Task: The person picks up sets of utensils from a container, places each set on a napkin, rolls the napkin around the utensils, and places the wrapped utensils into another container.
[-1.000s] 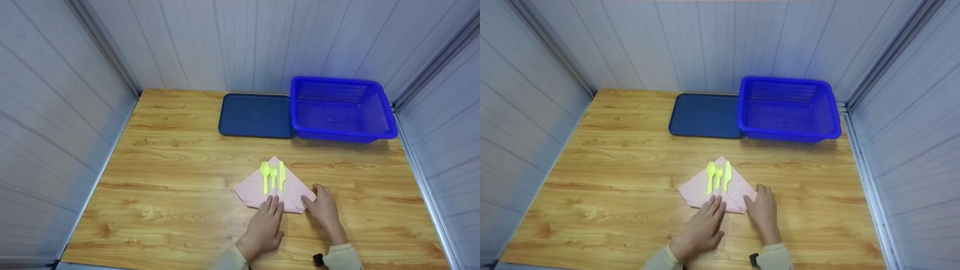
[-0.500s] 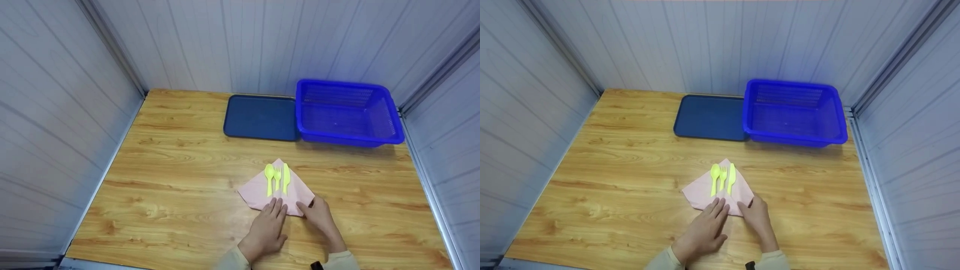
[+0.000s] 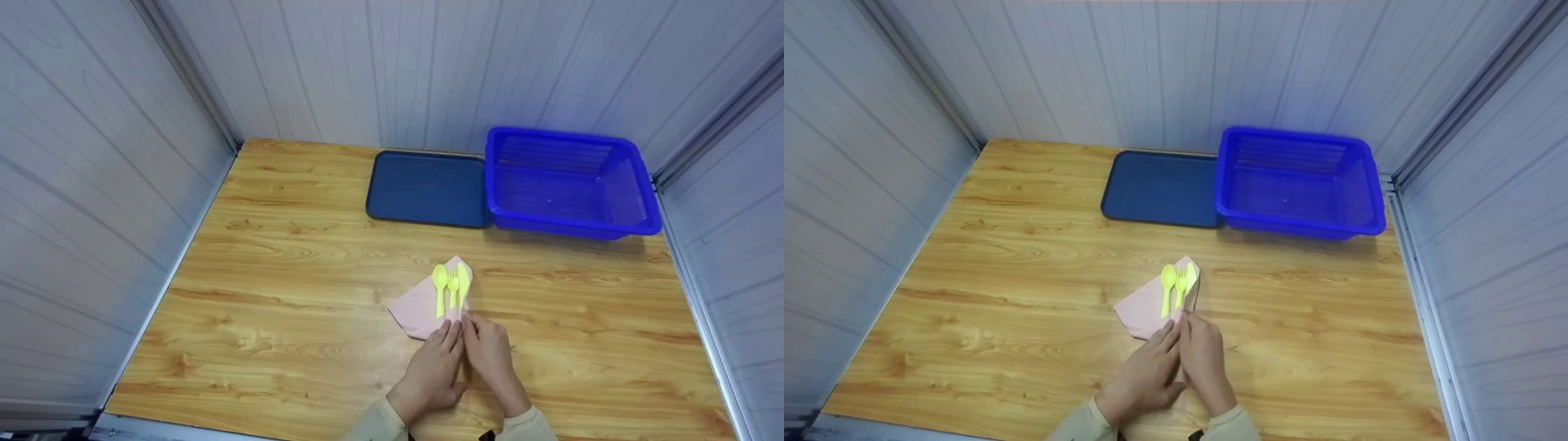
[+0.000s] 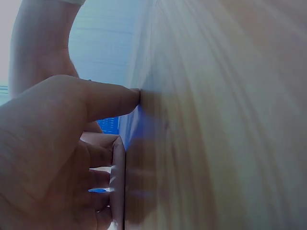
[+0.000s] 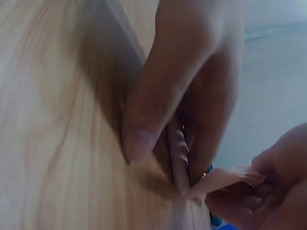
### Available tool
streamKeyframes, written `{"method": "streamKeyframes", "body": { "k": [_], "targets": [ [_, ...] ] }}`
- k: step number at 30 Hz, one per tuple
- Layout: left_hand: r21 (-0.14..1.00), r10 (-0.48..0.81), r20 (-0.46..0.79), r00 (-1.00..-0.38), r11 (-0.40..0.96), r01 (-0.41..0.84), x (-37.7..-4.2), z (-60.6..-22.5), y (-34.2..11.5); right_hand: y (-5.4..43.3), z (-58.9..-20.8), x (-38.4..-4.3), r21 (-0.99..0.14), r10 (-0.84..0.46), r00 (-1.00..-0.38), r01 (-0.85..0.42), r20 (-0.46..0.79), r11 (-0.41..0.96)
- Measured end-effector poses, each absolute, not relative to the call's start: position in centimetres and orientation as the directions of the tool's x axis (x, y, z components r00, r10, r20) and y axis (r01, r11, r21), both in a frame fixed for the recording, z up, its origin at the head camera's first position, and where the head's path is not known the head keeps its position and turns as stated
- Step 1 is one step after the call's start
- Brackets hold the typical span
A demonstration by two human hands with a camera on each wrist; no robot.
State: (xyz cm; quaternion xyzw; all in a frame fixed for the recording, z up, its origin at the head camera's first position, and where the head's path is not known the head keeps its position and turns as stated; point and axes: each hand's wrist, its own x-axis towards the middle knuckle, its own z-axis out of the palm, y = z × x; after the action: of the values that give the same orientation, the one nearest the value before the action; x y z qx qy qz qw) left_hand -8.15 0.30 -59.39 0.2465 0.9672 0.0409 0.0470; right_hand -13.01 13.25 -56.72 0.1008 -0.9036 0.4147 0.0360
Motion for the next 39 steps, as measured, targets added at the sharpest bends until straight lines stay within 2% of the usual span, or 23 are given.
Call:
{"method": "streamKeyframes", "body": {
  "k": [3, 7, 11, 17, 22, 26, 31, 35, 39],
  "targets": [
    [0.082, 0.497, -0.044, -0.867, 0.866, 0.492, -8.1, -59.4, 0.2, 12.4, -57.2, -12.9, -0.697, -0.243, -0.955, -0.290, 0.169, 0.656],
    [0.064, 0.514, -0.014, -0.858, 0.856, 0.512, -7.9, -59.5, 0.1, 11.8, -57.7, -12.9, -0.671, -0.373, -0.918, -0.362, 0.136, 0.647],
    [0.052, 0.521, 0.003, -0.854, 0.853, 0.520, -8.0, -59.6, 0.1, 12.3, -57.9, -12.9, -0.717, -0.413, -0.906, -0.345, 0.086, 0.606],
    [0.007, 0.532, -0.017, -0.846, 0.847, 0.532, -8.2, -59.7, 0.3, 13.9, -58.1, -12.0, -0.753, -0.314, -0.947, -0.254, 0.067, 0.607],
    [-0.054, 0.544, -0.088, -0.834, 0.834, 0.549, -8.3, -59.5, 0.4, 14.2, -58.8, -11.3, -0.703, -0.146, -0.974, -0.227, 0.174, 0.674],
    [-0.082, 0.556, -0.089, -0.826, 0.823, 0.563, -8.4, -59.4, 0.6, 14.1, -59.0, -11.2, -0.641, -0.128, -0.956, -0.273, 0.264, 0.718],
    [-0.053, 0.561, -0.025, -0.827, 0.825, 0.562, -8.6, -59.5, 0.5, 13.9, -58.9, -11.3, -0.584, -0.276, -0.915, -0.400, 0.294, 0.707],
    [0.005, 0.566, 0.030, -0.824, 0.824, 0.566, -8.8, -59.6, 0.2, 14.4, -58.7, -11.2, -0.612, -0.423, -0.885, -0.447, 0.195, 0.652],
    [0.127, 0.540, 0.073, -0.839, 0.829, 0.545, -8.8, -59.8, -0.2, 14.8, -59.0, -11.3, -0.615, -0.502, -0.855, -0.466, 0.128, 0.636]
  ]
}}
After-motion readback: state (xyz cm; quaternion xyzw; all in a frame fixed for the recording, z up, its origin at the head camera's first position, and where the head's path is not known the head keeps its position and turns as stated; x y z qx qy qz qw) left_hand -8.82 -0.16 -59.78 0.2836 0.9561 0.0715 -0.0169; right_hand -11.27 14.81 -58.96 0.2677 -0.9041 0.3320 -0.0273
